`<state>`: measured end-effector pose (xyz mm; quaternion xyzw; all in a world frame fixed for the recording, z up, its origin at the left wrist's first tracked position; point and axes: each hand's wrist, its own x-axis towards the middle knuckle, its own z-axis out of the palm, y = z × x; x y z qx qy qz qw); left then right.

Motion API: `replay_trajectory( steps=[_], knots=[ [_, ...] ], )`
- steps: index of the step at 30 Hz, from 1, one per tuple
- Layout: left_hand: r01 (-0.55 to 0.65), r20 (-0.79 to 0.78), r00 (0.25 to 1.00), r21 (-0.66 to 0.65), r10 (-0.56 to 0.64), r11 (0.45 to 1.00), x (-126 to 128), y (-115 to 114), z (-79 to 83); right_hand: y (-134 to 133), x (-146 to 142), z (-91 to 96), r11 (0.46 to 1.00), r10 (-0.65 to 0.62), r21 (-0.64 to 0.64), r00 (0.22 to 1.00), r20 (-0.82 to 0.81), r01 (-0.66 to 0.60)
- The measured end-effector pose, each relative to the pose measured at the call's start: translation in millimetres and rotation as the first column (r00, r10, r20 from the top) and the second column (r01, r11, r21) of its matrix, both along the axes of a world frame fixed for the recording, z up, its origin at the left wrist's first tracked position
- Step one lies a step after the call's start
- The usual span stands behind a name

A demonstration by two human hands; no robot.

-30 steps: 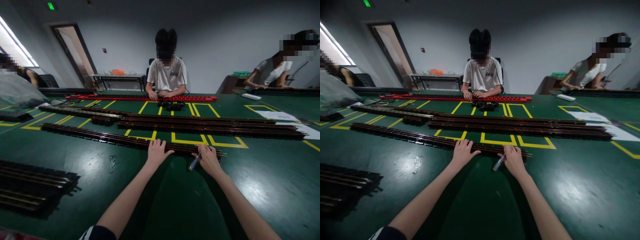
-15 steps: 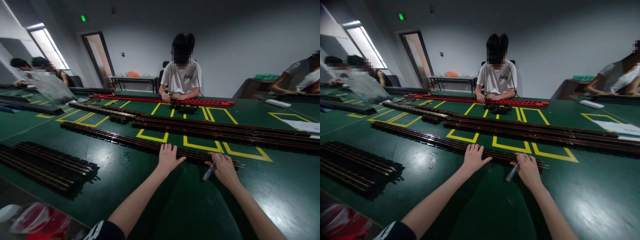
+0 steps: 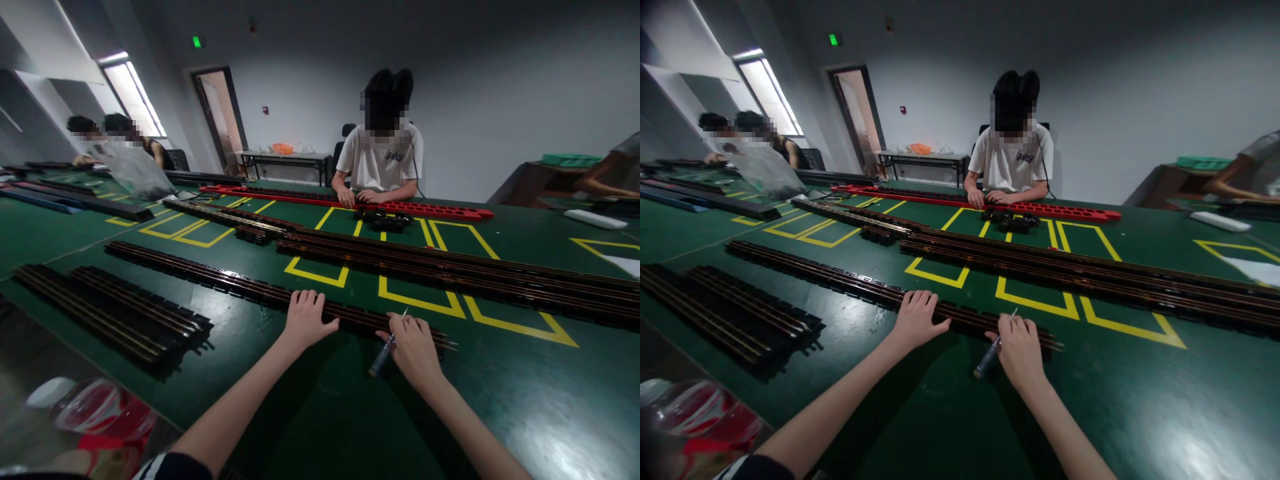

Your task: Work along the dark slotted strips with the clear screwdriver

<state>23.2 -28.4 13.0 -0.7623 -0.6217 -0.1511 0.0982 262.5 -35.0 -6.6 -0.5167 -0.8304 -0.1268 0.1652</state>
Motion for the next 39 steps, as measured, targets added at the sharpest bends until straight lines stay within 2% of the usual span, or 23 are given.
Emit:
replay_trajectory(
  steps=[8, 10, 14, 17, 20, 25, 29, 30, 33, 35, 36, 37, 38, 39],
  knots=[
    [-0.074, 0.009, 0.997, -0.001, 0.074, 0.997, -48, -14, 0.5, -15, -69, 29.3, 0.973, 0.035, -0.227, 0.999, -0.02, -0.039],
    [-0.077, 0.009, 0.997, 0.008, 0.077, 0.997, -61, -17, 0.1, -17, -81, 38.0, 0.953, 0.089, -0.289, 0.996, -0.005, -0.086],
    [-0.113, -0.004, 0.994, 0.019, 0.113, 0.993, -83, -24, -2.2, -19, -94, 54.5, 0.883, 0.245, -0.405, 0.969, -0.029, -0.235],
    [-0.14, -0.016, 0.99, 0.018, 0.14, 0.99, -96, -26, -2.7, -19, -97, 67.0, 0.856, 0.251, -0.466, 0.968, -0.002, -0.223],
    [-0.118, -0.019, 0.993, 0.012, 0.118, 0.993, -102, -27, -0.6, -19, -98, 75.8, 0.821, 0.273, -0.521, 0.962, -0.005, -0.235],
    [-0.106, 0.011, 0.994, -0.012, 0.106, 0.994, -102, -25, 3.0, -18, -92, 72.3, 0.79, 0.281, -0.556, 0.959, -0.044, -0.257],
    [-0.029, 0.028, 0.999, -0.058, 0.031, 0.998, -105, -25, -0.2, -18, -82, 61.9, 0.737, 0.299, -0.606, 0.948, -0.107, -0.301],
    [-0.016, 0.047, 0.999, -0.069, 0.02, 0.997, -106, -25, -2.0, -18, -80, 60.0, 0.72, 0.315, -0.613, 0.941, -0.127, -0.324],
    [-0.038, 0.163, 0.986, -0.052, 0.046, 0.998, -108, -30, -10.2, -17, -76, 56.7, 0.716, 0.29, -0.608, 0.938, -0.189, -0.344],
    [-0.147, 0.329, 0.935, 0.015, 0.134, 0.989, -105, -36, -17.6, -18, -77, 56.4, 0.728, 0.261, -0.593, 0.939, -0.223, -0.343],
    [-0.251, 0.449, 0.869, 0.043, 0.206, 0.967, -103, -39, -21.2, -18, -77, 56.6, 0.734, 0.246, -0.587, 0.94, -0.238, -0.341],
    [-0.358, 0.577, 0.77, 0.037, 0.272, 0.933, -101, -42, -24.1, -18, -78, 56.9, 0.736, 0.232, -0.585, 0.939, -0.252, -0.34],
    [-0.447, 0.699, 0.636, -0.011, 0.327, 0.894, -98, -45, -25.8, -19, -79, 57.3, 0.735, 0.218, -0.588, 0.939, -0.265, -0.337],
    [-0.515, 0.809, 0.46, -0.092, 0.365, 0.852, -96, -46, -25.9, -21, -80, 57.6, 0.732, 0.208, -0.592, 0.938, -0.277, -0.338]
  ],
)
